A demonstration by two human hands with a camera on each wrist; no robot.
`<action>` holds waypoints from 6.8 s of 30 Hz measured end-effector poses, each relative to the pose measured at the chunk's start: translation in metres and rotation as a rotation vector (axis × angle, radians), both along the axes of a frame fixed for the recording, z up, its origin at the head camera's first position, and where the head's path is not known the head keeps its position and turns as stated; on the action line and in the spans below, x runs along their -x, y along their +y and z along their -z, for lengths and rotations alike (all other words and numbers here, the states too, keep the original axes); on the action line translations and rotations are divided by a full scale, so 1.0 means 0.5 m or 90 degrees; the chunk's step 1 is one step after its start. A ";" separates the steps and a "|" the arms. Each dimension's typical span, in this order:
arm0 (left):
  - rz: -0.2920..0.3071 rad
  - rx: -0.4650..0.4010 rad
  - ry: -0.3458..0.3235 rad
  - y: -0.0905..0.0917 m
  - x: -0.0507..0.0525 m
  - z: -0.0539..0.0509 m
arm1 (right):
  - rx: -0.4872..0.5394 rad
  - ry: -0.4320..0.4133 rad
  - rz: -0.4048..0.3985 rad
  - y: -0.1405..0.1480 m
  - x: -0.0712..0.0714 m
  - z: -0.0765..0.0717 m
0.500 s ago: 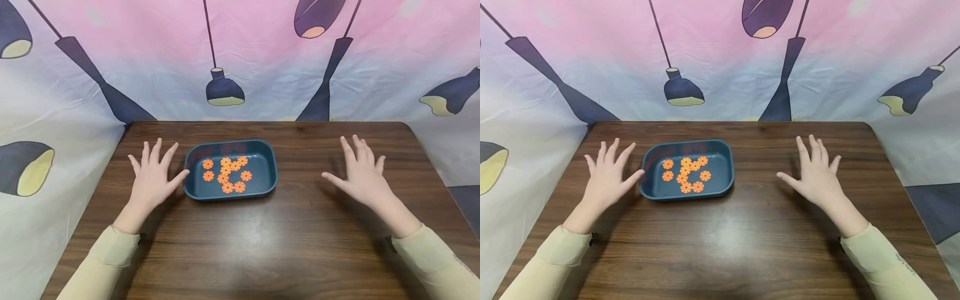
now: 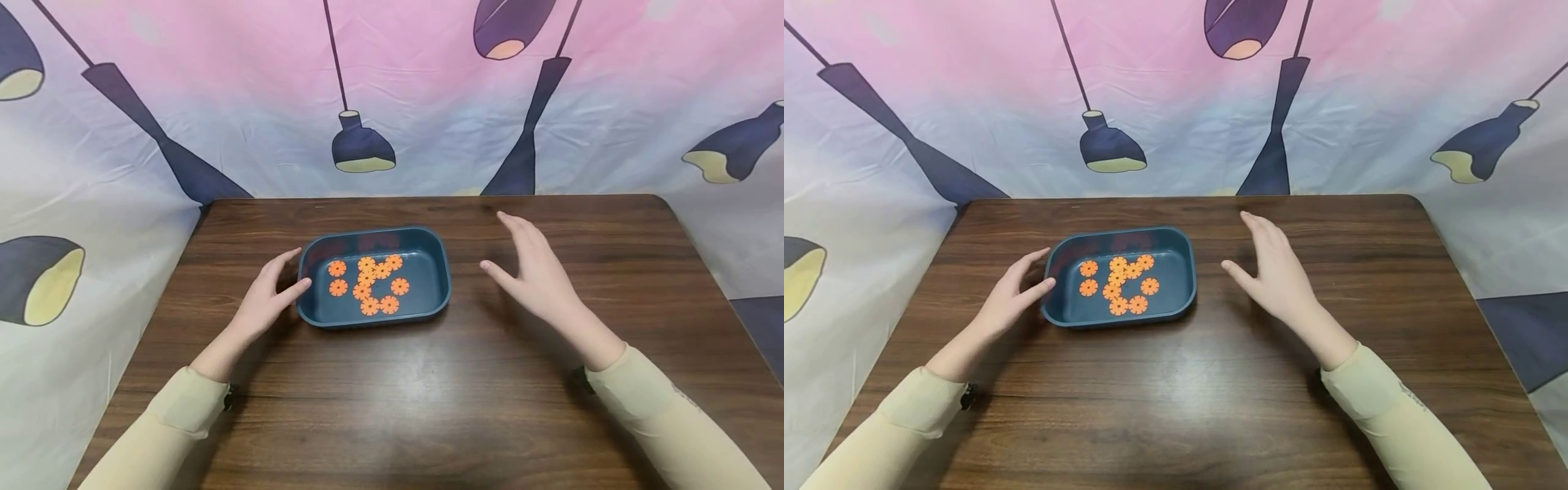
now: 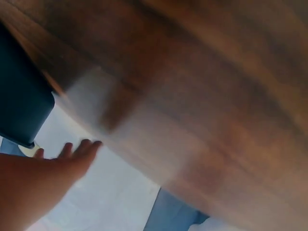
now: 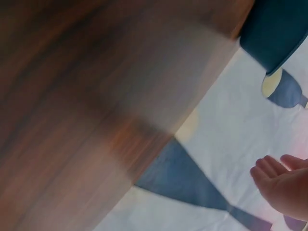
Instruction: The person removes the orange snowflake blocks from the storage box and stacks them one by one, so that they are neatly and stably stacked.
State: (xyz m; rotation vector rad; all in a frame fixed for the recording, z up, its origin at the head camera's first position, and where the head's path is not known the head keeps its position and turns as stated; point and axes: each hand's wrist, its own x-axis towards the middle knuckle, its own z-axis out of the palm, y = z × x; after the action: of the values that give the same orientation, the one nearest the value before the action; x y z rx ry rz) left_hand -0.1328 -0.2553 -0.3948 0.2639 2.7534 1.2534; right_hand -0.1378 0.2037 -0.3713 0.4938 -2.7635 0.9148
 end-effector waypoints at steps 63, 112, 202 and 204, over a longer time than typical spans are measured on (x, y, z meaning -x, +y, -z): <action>0.032 -0.570 -0.205 -0.016 0.049 0.068 | -0.100 -0.294 -0.460 -0.320 0.133 0.044; 0.050 -0.571 -0.212 -0.017 0.049 0.065 | 0.086 -0.213 -0.284 -0.171 0.124 -0.044; 0.049 -0.555 -0.224 -0.021 0.052 0.065 | 0.080 -0.264 -0.263 -0.144 0.164 -0.050; 0.047 -0.555 -0.225 -0.020 0.051 0.064 | 0.069 -0.268 -0.274 -0.160 0.162 -0.049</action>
State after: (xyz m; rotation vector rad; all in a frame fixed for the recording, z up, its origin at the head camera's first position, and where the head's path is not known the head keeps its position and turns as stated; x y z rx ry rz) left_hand -0.1585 -0.2655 -0.4266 0.1731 1.7569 2.1496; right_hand -0.2190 0.1235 -0.3467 1.0080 -3.0026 1.3971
